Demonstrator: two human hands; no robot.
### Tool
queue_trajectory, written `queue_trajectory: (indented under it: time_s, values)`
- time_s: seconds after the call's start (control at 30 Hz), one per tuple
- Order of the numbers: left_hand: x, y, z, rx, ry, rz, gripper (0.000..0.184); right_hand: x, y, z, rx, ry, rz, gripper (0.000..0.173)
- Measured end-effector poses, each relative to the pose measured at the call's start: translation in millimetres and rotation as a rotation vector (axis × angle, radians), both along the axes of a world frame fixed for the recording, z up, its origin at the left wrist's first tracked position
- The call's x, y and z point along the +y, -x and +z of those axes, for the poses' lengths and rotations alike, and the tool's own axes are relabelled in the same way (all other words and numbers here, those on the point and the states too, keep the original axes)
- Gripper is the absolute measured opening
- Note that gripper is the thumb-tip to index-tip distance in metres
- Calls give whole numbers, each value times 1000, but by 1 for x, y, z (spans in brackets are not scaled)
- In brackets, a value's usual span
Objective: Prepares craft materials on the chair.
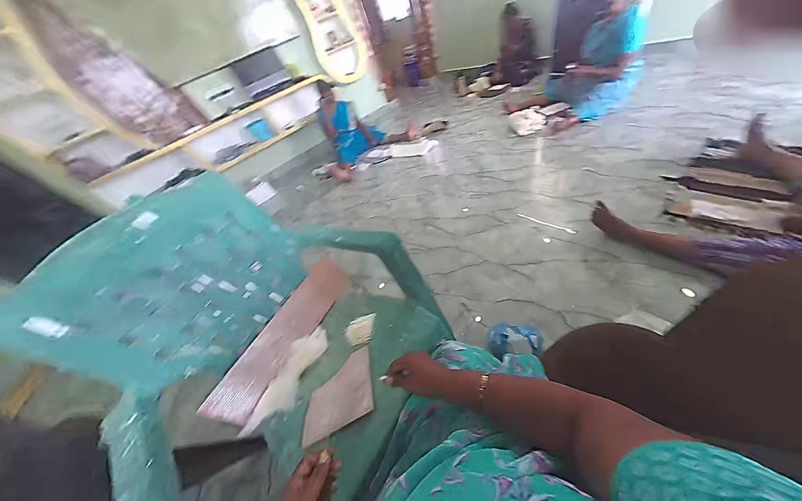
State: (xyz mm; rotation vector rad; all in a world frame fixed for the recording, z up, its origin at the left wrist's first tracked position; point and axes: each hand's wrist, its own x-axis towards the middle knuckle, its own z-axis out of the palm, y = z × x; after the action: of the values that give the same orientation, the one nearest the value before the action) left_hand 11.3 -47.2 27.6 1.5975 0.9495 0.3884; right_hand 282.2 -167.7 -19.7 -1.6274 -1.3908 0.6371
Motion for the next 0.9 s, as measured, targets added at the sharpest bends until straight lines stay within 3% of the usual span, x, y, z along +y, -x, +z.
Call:
queue_trajectory:
  time_s: [0.1,0.23,0.43,0.53,0.63,0.9]
  values:
    - [13,0,-32,74,114,98,17,0,-9,5,131,59,-89,32]
    - [37,3,-56,218,40,106,21,12,-12,7,382,186,-269,28]
    - [51,3,-50,299,86,42,26,29,-34,32,521,209,-478,29]
    - [49,4,-52,301,57,5,24,53,-61,49,467,128,-547,27]
    - [47,4,-52,255,49,3,22,88,-83,53,261,105,-549,26]
    - [50,4,-51,241,105,-8,19,175,-93,33,-349,309,-248,28]
